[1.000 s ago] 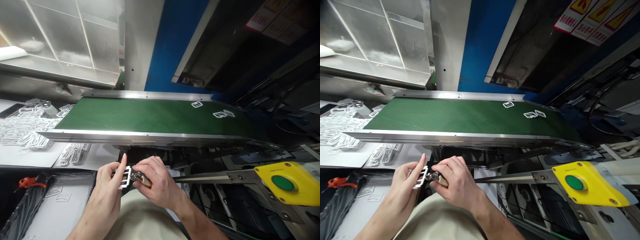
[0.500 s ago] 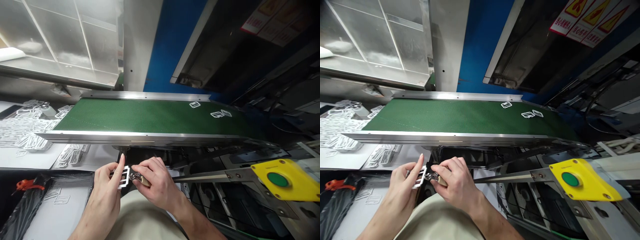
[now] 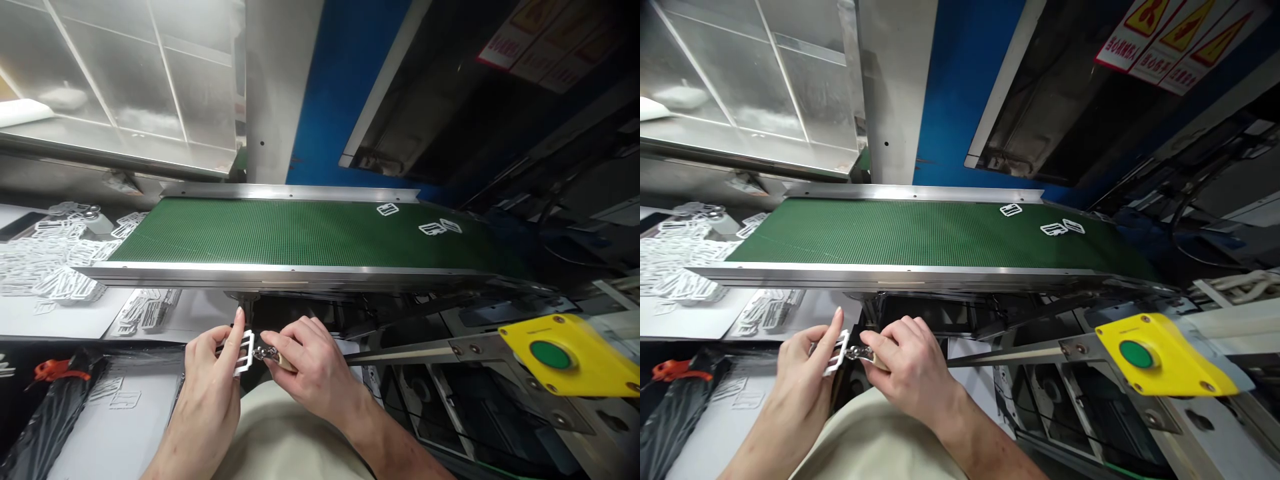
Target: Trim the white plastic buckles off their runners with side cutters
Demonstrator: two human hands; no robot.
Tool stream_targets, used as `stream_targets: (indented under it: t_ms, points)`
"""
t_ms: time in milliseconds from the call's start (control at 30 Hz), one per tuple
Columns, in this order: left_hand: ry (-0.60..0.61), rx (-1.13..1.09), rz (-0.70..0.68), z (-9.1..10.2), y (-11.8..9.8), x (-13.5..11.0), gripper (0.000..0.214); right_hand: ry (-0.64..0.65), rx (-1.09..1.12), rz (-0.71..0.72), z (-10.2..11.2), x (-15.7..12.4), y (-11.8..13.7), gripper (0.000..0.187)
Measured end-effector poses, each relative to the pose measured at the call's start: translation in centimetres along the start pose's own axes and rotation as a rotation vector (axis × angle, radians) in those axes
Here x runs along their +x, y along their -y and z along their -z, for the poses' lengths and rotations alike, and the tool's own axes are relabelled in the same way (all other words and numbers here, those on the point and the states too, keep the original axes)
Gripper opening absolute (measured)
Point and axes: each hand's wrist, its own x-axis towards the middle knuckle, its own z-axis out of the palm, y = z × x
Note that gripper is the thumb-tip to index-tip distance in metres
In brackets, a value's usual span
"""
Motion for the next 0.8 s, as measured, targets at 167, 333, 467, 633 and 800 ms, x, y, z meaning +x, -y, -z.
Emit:
stream_targets:
  t_ms: [167, 333, 467, 633, 800]
  points:
    - [0.004, -0.001, 0.008, 0.0, -0.1, -0.1, 0.096, 0.034, -0.016, -0.009, 0.1, 0.3, 0.0, 0.025]
    - [0.013, -0.047, 0.048, -0.2, 0.1, -0.1, 0.089, -0.003, -0.006, 0.046, -0.4, 0.5, -0.2, 0.02]
    - [0.123, -0.318, 0.152, 0.4, 0.6, 0.5, 0.064, 0.096, 0.362, -0.174, 0.7, 0.9, 0.2, 0.02]
    - [0.237, -0.725, 0.413, 1.3, 1.4, 0.6, 0.031, 0.201, 0.472, -0.26, 3.5, 1.8, -0.7, 0.034]
    - [0.228, -0.854, 0.357, 1.6, 1.7, 0.4, 0.027, 0.201, 0.218, -0.052, 5.0, 2.9, -1.3, 0.029]
